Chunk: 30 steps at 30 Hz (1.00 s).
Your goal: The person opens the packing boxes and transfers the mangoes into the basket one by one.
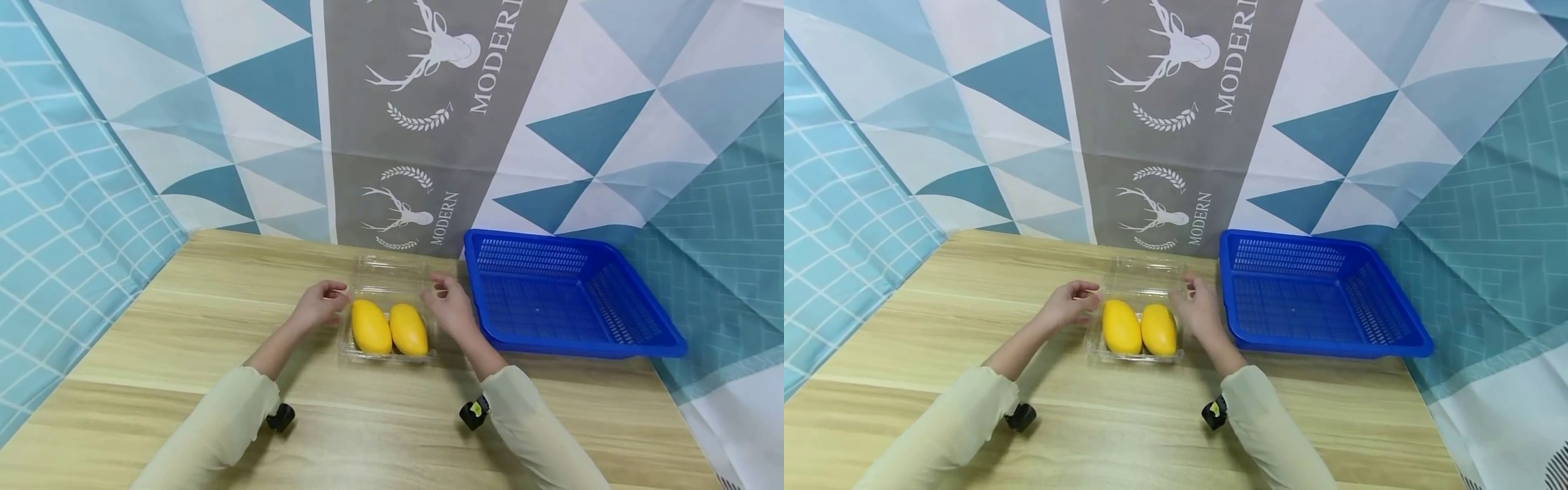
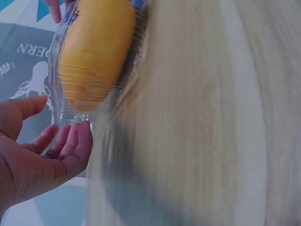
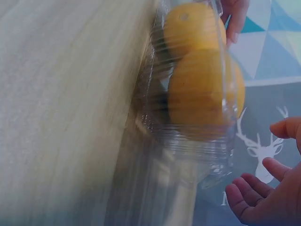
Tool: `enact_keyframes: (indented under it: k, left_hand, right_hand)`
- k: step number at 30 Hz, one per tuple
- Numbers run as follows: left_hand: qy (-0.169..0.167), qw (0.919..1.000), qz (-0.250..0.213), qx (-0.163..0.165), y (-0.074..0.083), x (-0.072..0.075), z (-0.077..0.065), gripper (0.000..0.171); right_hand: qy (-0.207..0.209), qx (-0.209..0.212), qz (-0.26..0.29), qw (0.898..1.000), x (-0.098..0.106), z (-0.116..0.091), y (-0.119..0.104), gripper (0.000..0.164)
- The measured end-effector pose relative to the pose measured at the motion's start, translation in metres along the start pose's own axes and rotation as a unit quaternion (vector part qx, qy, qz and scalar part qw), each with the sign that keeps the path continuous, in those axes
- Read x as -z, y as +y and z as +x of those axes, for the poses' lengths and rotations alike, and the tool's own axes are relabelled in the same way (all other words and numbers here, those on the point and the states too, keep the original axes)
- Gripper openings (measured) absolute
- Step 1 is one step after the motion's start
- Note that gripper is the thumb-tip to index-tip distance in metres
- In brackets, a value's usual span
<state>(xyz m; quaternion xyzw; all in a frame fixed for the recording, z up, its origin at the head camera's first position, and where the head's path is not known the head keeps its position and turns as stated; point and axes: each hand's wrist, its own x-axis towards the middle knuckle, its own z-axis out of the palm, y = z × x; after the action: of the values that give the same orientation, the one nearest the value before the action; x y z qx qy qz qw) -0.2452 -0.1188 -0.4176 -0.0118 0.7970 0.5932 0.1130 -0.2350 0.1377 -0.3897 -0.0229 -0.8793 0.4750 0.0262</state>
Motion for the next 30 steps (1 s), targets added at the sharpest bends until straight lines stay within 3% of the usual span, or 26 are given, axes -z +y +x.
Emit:
enact_keyframes:
  k: [7, 17, 30]
  left_hand:
    - [-0.012, 0.9974, 0.067, -0.024, 0.002, 0.002, -0.009, 0.048]
    - [-0.009, 0.9865, 0.150, -0.064, 0.002, 0.003, -0.015, 0.053]
    - [0.003, 0.9756, 0.201, -0.090, -0.004, -0.001, -0.014, 0.050]
  right_hand:
    - [-0.033, 0.030, -0.031, 0.999, 0.002, -0.016, -0.006, 0.047]
    - [-0.090, 0.056, -0.093, 0.990, -0.001, -0.036, -0.015, 0.049]
    - [-0.097, 0.104, -0.157, 0.977, -0.009, -0.042, -0.019, 0.049]
